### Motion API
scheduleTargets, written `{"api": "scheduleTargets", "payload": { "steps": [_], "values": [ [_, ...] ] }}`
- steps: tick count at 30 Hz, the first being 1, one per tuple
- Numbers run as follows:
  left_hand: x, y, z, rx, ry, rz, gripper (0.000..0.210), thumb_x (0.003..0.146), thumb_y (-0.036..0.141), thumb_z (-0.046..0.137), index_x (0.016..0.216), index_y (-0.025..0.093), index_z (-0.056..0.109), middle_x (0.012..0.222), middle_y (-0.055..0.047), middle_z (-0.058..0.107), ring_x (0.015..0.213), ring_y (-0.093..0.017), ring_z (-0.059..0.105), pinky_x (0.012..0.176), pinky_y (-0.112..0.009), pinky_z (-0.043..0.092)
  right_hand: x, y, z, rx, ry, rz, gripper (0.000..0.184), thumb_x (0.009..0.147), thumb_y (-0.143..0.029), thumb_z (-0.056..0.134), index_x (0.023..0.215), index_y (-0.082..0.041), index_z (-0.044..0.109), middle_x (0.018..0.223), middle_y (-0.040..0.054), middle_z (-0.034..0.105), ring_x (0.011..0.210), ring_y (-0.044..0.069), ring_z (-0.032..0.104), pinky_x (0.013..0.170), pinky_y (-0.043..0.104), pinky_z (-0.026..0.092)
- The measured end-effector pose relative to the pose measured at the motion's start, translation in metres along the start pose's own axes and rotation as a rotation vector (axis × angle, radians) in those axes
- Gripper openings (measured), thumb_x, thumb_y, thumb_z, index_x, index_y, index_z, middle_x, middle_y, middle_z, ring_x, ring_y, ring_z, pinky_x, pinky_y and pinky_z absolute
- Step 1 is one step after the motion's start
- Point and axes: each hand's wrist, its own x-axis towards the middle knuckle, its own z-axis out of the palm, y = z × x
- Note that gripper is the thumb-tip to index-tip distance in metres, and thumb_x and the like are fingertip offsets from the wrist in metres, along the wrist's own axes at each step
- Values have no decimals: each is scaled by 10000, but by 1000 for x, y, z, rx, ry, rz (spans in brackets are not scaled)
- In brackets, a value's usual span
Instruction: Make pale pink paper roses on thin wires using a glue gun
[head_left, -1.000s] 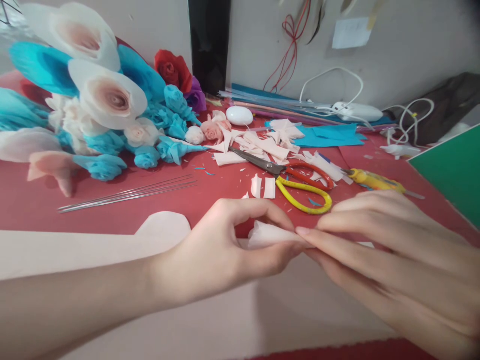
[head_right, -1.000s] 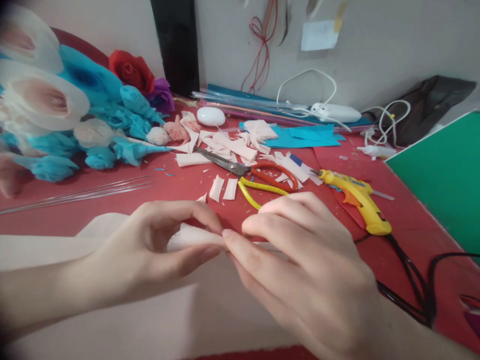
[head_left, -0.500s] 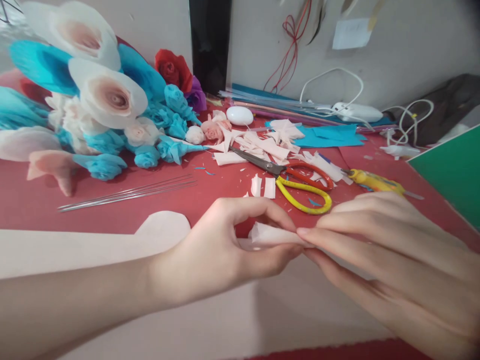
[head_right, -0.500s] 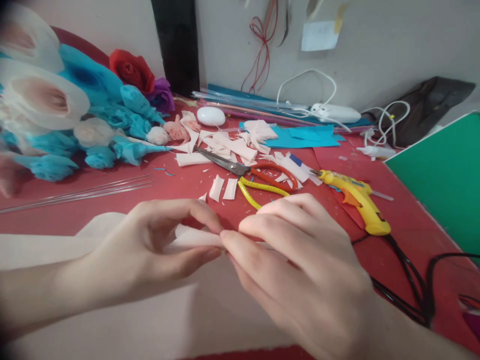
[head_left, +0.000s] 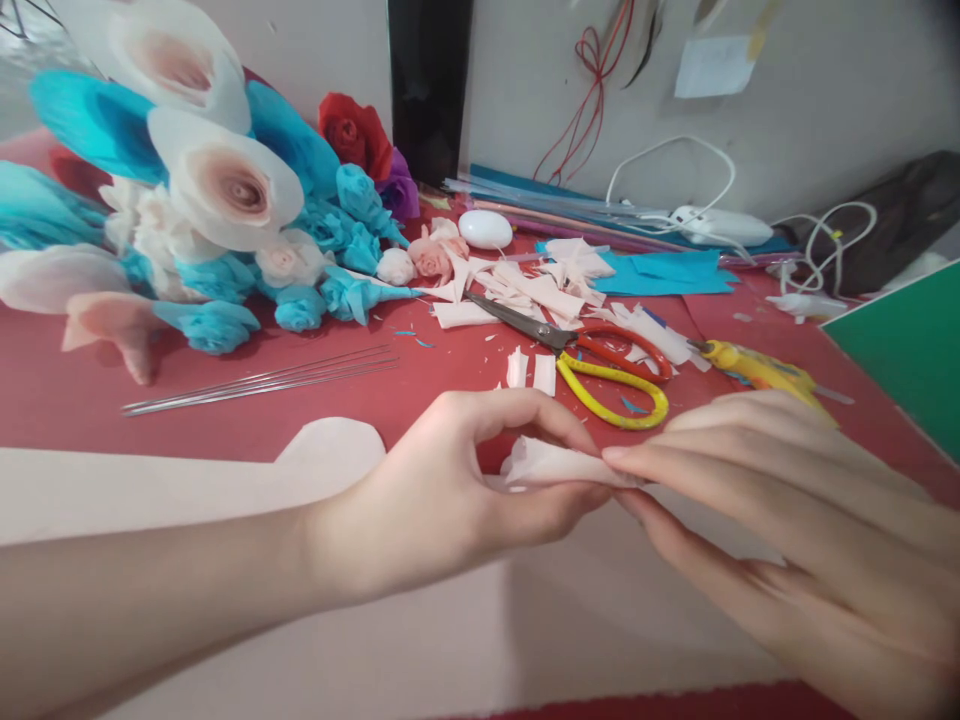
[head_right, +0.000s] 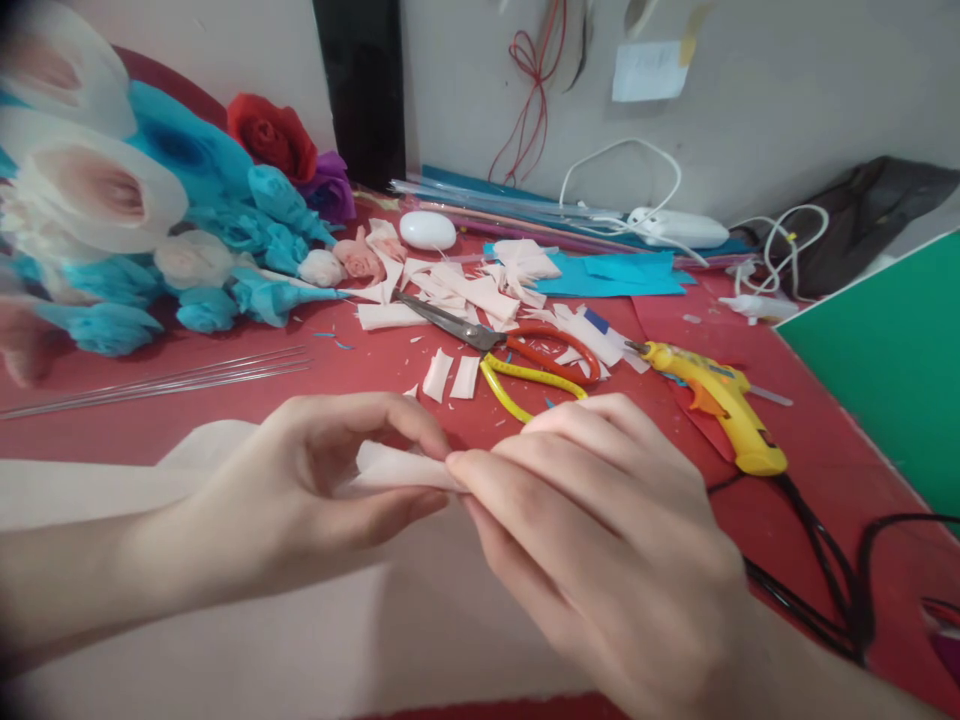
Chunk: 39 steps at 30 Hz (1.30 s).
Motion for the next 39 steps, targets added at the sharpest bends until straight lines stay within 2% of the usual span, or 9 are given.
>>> {"api": "scheduleTargets", "payload": {
  "steps": [6,11,29,34,39],
  "values": [
    [0,1,0,15,-2,-17,131,765,322,619,795,196,642,721,22,663,686,-115,589,594,-159,476,-4,0,5,-21,-12,28,146,871,-86,500,928,-131,627,781,16,628,766,143,561,724,343,409],
    [-1,3,0,27,13,-25,149,757,339,625,792,195,640,698,22,659,680,-114,591,593,-158,478,-6,1,3,-93,-26,-20,127,862,-103,526,925,-142,630,759,2,624,748,145,551,720,358,401],
    [-4,1,-2,5,-13,-31,149,769,318,627,827,183,655,776,3,690,729,-140,627,641,-193,500,-4,1,3,-46,-32,15,153,853,-89,526,944,-159,627,771,-1,635,750,147,564,727,351,402],
    [-4,1,-2,-38,-26,-18,100,773,284,633,834,207,654,773,41,696,723,-99,623,652,-148,486,0,-2,4,13,18,60,129,835,-102,542,942,-150,597,793,7,633,752,131,577,693,290,438],
    [-3,1,-2,-38,-33,-37,87,778,264,625,828,198,650,777,29,697,734,-111,630,651,-158,490,-5,-3,4,39,62,162,125,840,-250,580,956,-209,604,872,2,629,810,154,582,718,300,469]
  ]
}}
